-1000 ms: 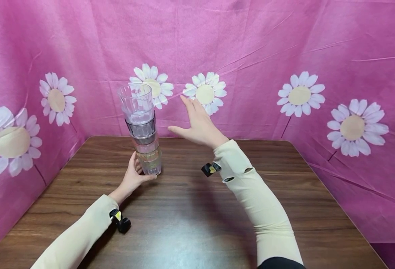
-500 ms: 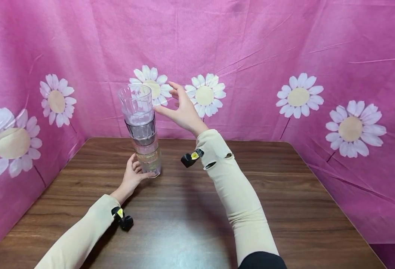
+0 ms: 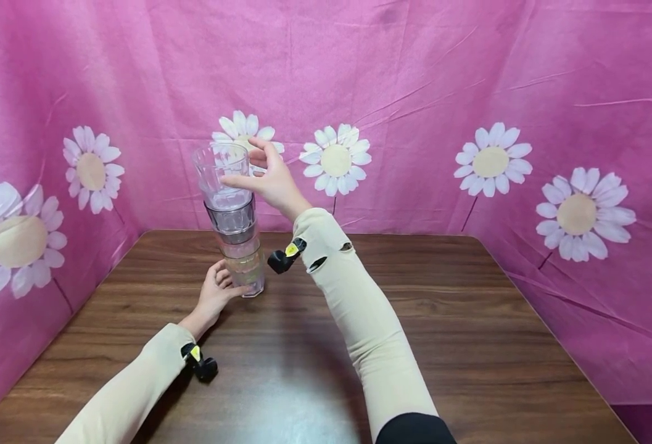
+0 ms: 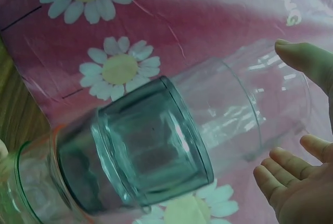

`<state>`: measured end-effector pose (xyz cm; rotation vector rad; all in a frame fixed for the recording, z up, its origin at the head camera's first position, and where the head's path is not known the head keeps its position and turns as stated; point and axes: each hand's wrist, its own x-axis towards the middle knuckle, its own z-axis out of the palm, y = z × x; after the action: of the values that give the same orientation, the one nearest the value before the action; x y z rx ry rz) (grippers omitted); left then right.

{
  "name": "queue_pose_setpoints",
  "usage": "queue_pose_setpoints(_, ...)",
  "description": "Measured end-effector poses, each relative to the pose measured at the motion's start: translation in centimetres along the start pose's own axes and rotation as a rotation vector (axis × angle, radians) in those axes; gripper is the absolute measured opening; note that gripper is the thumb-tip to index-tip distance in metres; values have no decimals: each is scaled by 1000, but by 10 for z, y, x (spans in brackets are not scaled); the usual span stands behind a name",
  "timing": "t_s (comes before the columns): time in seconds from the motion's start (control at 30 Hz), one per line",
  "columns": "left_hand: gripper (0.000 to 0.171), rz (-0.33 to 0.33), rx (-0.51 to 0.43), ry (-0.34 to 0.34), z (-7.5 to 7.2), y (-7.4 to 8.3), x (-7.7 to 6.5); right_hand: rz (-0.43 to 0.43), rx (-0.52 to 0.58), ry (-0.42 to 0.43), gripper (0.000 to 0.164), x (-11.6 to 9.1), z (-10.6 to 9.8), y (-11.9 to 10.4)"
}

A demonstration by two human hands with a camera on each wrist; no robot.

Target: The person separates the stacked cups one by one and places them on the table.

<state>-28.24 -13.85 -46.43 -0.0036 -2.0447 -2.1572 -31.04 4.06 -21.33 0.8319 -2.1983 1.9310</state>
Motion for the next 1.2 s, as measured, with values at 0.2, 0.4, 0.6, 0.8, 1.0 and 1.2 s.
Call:
queue_pose_setpoints(0.2,87,8,-40,10,1,-2,-1,11,-34,23,84,2,8,0)
queue_pose_setpoints(0.4,83,11,-51,23,2,-2,-2,21,-47,34,83,5,11,2)
queue_pose_setpoints(0.6,80,21,-55,41,2,-2,-2,26,-51,45,80,7,11,1)
queue_pose_setpoints(0.8,77,18,-49,44,1,-3,-3,-2,-66,79,76,7,13,2)
queue_pose_setpoints(1.0,75,30,-56,50,1,-3,-3,-25,-48,130,75,8,14,0)
queue_pose_setpoints(1.2,74,44,-43,45,1,-4,-2,-31,4,188,77,10,13,-4)
